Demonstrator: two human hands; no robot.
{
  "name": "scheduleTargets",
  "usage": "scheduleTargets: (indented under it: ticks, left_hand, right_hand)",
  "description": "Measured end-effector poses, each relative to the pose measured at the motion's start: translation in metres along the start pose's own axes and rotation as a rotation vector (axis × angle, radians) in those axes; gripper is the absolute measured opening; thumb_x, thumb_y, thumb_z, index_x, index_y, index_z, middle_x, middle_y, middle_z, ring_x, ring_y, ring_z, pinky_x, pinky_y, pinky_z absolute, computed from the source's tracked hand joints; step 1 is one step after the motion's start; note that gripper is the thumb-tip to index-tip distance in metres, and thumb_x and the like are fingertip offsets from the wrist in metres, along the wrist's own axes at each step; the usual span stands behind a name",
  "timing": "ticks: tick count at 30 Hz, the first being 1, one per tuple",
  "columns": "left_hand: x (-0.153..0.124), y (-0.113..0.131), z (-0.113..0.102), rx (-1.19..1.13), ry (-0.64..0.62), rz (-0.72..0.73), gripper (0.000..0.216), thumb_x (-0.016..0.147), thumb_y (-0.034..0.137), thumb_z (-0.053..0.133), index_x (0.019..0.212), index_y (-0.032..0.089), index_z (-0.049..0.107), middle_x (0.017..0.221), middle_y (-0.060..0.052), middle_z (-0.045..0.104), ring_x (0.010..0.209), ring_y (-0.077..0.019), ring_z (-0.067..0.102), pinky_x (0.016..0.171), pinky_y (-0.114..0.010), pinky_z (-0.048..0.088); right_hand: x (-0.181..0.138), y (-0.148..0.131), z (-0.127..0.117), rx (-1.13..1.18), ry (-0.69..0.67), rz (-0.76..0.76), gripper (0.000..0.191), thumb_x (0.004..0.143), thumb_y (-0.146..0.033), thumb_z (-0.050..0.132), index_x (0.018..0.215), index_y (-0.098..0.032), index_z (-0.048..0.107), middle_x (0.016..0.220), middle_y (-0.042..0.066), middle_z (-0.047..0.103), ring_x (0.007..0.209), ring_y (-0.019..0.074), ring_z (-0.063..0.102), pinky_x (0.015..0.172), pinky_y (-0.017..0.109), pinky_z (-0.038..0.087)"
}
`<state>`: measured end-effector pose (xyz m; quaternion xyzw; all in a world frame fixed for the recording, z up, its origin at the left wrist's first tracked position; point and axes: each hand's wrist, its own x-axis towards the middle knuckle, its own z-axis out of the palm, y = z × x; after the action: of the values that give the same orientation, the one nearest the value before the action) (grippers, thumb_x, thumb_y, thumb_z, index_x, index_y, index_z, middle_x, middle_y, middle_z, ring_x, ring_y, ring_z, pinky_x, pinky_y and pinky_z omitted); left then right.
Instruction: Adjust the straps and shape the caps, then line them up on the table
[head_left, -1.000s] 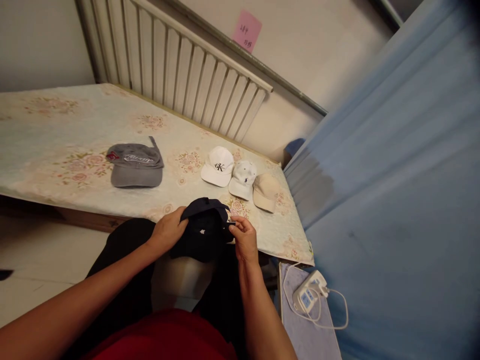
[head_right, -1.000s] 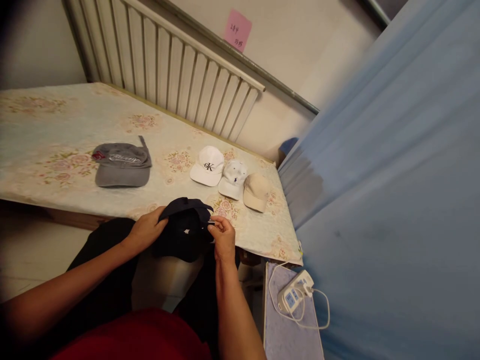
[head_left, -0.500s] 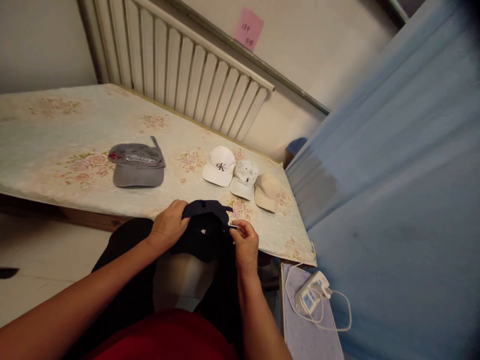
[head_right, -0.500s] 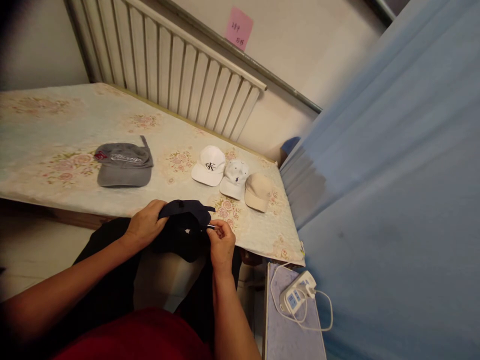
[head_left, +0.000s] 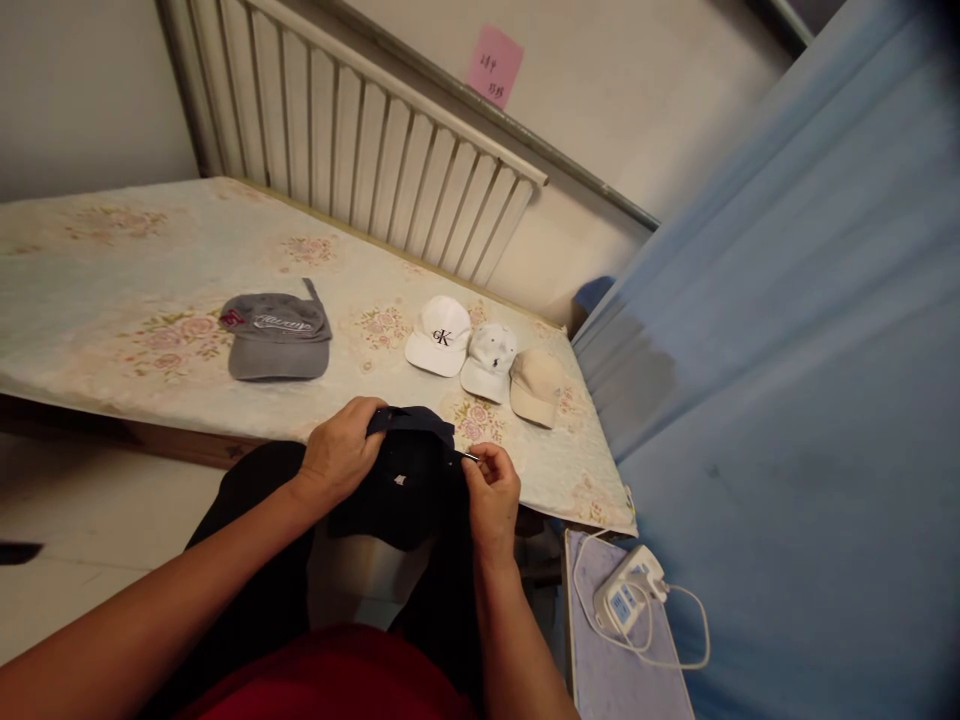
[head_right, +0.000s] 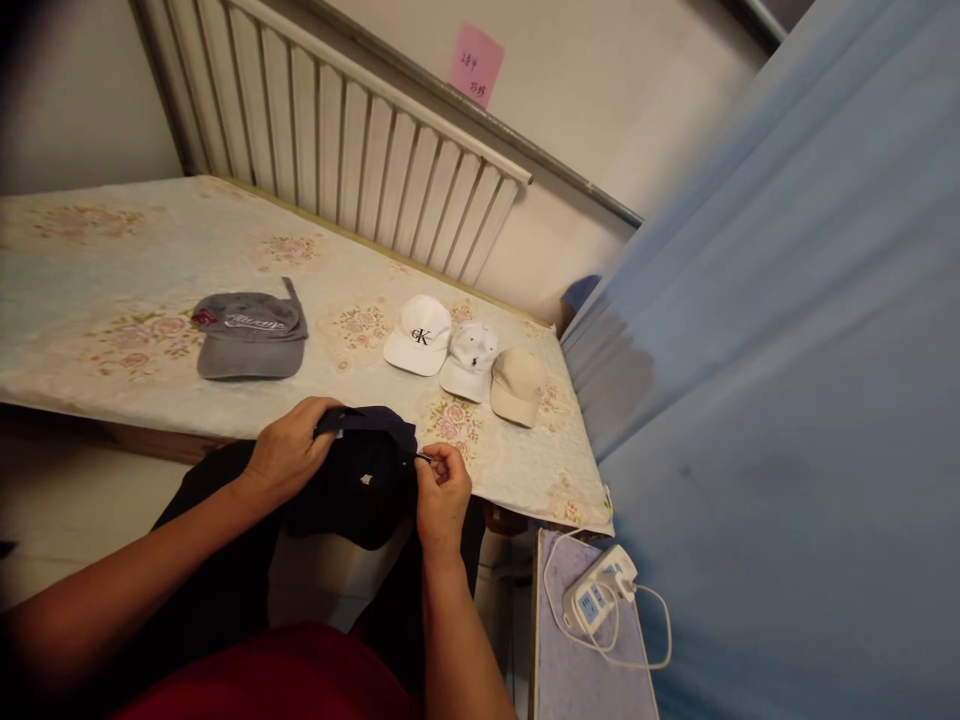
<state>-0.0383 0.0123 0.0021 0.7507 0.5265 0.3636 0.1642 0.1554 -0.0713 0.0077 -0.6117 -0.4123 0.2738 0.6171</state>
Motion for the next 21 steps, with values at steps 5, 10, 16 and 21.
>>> scheduleTargets:
  ticks: [5, 10, 16, 21]
  left_hand:
    - [-0.002, 0.002, -0.001, -0.32, 0.008, -0.108, 0.029, 0.081, 0.026, 0.044, 0.104, 0.02, 0.06, 0.095, -0.004, 0.068, 0.089, -0.021, 0.063, 0.085, -0.032, 0.049]
    - [-0.003, 0.004, -0.002, -0.45, -0.014, -0.139, 0.03, 0.087, 0.044, 0.048, 0.094, 0.019, 0.064, 0.079, 0.0, 0.065, 0.072, -0.0174, 0.06, 0.073, -0.029, 0.048]
    - [-0.006, 0.003, -0.004, -0.391, -0.022, -0.076, 0.028, 0.089, 0.041, 0.046, 0.093, 0.019, 0.063, 0.08, -0.001, 0.067, 0.074, -0.0188, 0.062, 0.075, -0.03, 0.048]
    - [-0.011, -0.001, -0.003, -0.325, 0.044, 0.09, 0.026, 0.091, 0.031, 0.044, 0.103, 0.019, 0.064, 0.1, -0.006, 0.07, 0.093, -0.0207, 0.064, 0.087, -0.032, 0.047]
  right_hand:
    - [0.002, 0.008, -0.002, 0.097, -0.02, 0.062, 0.019, 0.069, -0.024, 0.067, 0.088, -0.02, 0.066, 0.068, -0.004, 0.057, 0.062, 0.0117, 0.052, 0.059, 0.023, 0.043]
    - [0.002, 0.012, -0.004, 0.17, -0.056, 0.109, 0.028, 0.062, -0.019, 0.071, 0.09, -0.019, 0.068, 0.075, -0.001, 0.063, 0.071, 0.0138, 0.06, 0.068, 0.026, 0.048]
    - [-0.001, 0.006, -0.006, 0.062, -0.013, 0.103, 0.025, 0.064, -0.021, 0.068, 0.089, -0.018, 0.069, 0.067, -0.005, 0.055, 0.062, 0.0106, 0.052, 0.061, 0.023, 0.043]
    - [-0.003, 0.002, -0.007, 0.027, 0.024, 0.094, 0.022, 0.065, -0.023, 0.066, 0.086, -0.017, 0.066, 0.065, -0.006, 0.05, 0.059, 0.0098, 0.048, 0.059, 0.023, 0.041]
